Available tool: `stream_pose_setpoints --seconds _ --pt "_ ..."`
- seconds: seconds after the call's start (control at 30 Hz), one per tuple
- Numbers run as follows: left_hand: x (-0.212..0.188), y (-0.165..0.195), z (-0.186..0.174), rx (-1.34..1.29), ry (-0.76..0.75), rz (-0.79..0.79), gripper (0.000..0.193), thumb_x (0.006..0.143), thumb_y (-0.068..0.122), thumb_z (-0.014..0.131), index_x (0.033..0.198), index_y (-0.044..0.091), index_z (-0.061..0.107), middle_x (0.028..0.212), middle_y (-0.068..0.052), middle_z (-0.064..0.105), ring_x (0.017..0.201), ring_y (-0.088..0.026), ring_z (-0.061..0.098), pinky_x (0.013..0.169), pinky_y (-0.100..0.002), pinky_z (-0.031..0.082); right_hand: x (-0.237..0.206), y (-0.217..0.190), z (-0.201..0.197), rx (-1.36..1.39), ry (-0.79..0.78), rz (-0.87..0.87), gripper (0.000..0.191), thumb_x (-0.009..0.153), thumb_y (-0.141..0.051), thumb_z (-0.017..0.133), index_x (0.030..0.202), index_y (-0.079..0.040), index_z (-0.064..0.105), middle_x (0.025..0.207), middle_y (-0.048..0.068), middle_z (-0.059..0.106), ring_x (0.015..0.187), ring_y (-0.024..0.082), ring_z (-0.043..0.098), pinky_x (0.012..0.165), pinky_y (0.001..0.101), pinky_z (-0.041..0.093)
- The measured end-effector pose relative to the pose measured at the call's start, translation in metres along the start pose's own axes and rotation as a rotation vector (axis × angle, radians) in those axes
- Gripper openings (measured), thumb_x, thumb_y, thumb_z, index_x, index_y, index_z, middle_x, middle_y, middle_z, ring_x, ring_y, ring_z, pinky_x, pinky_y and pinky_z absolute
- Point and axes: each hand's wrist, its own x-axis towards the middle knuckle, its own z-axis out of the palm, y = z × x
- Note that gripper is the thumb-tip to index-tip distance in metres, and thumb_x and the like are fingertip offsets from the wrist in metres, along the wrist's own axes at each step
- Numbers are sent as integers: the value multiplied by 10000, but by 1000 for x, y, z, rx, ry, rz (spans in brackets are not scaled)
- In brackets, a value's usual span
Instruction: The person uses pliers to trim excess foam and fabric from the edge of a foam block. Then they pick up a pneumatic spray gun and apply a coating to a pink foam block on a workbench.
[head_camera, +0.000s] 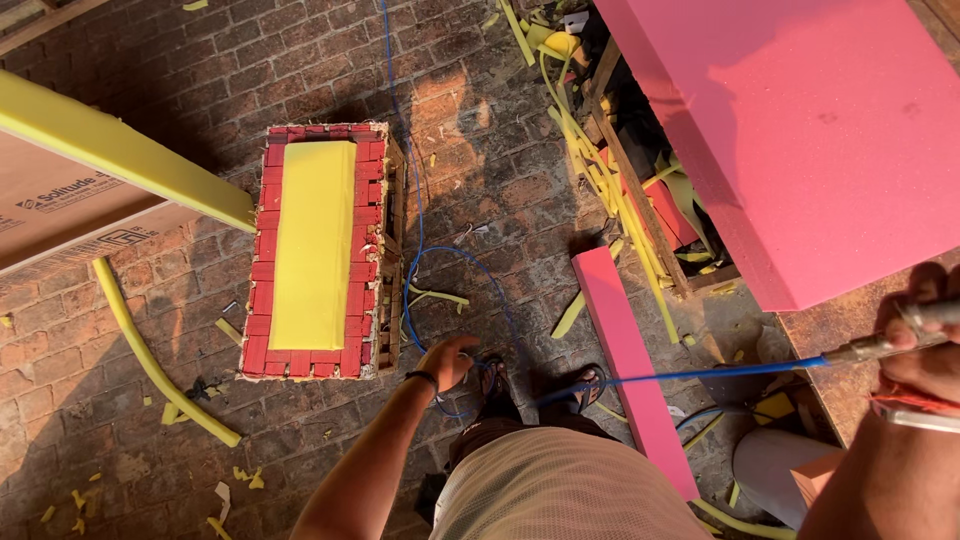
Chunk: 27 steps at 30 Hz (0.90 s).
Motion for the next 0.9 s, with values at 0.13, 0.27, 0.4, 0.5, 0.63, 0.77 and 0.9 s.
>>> stream_pose_setpoints --seconds 0.13,0.27,0.4,0.5,0.63,0.77,0.9 --pt "5 106 -17 -424 -142 256 426 943 221 671 1353 115 624 1308 -132 702 1203 -236 689 1039 -416 560 43 13 42 722 -580 101 627 1070 -233 557 1595 -59 262 934 230 736 745 286 727 721 425 638" --pt "-40 236 -28 -571 -301 824 506 1003 352 653 1409 57 591 1400 -162 675 1320 -256 631 1132 -436 481 80 45 83 1232 -1194 237 749 1067 -264 542 1661 -73 127 960 254 704 746 300 715 725 447 640" --pt "-83 313 -33 -621 -129 999 706 936 503 711 1411 36 477 1312 -170 648 1289 -245 631 1151 -391 500 70 67 123 1268 -1136 181 863 1016 -366 639 1666 -73 153 912 195 706 723 263 738 847 516 632" --pt "-89 301 -47 -708 -31 953 743 877 605 743 1256 23 482 1150 -126 652 1127 -201 679 1063 -348 555 69 99 157 1201 -1200 178 880 1011 -407 622 1663 -48 152 890 134 711 685 222 746 987 574 545" --pt "-88 282 -54 -598 27 761 803 737 633 831 1171 11 567 1013 -97 688 950 -191 713 858 -319 585 65 110 174 1069 -1258 311 929 1005 -410 627 1653 -25 84 878 160 725 645 241 759 1076 589 474" --pt "-87 277 -58 -669 -10 664 748 708 604 844 1101 5 628 936 -73 696 868 -157 699 739 -300 581 46 120 183 1044 -1099 318 881 995 -376 674 1668 -75 190 889 169 732 683 274 786 1093 610 507" --pt "-84 271 -64 -832 -297 619 655 786 561 822 1114 29 624 824 -56 718 695 -144 720 630 -297 594 50 135 194 1095 -1246 274 742 1022 -345 649 1646 -137 307 882 164 726 702 306 779 1185 629 372"
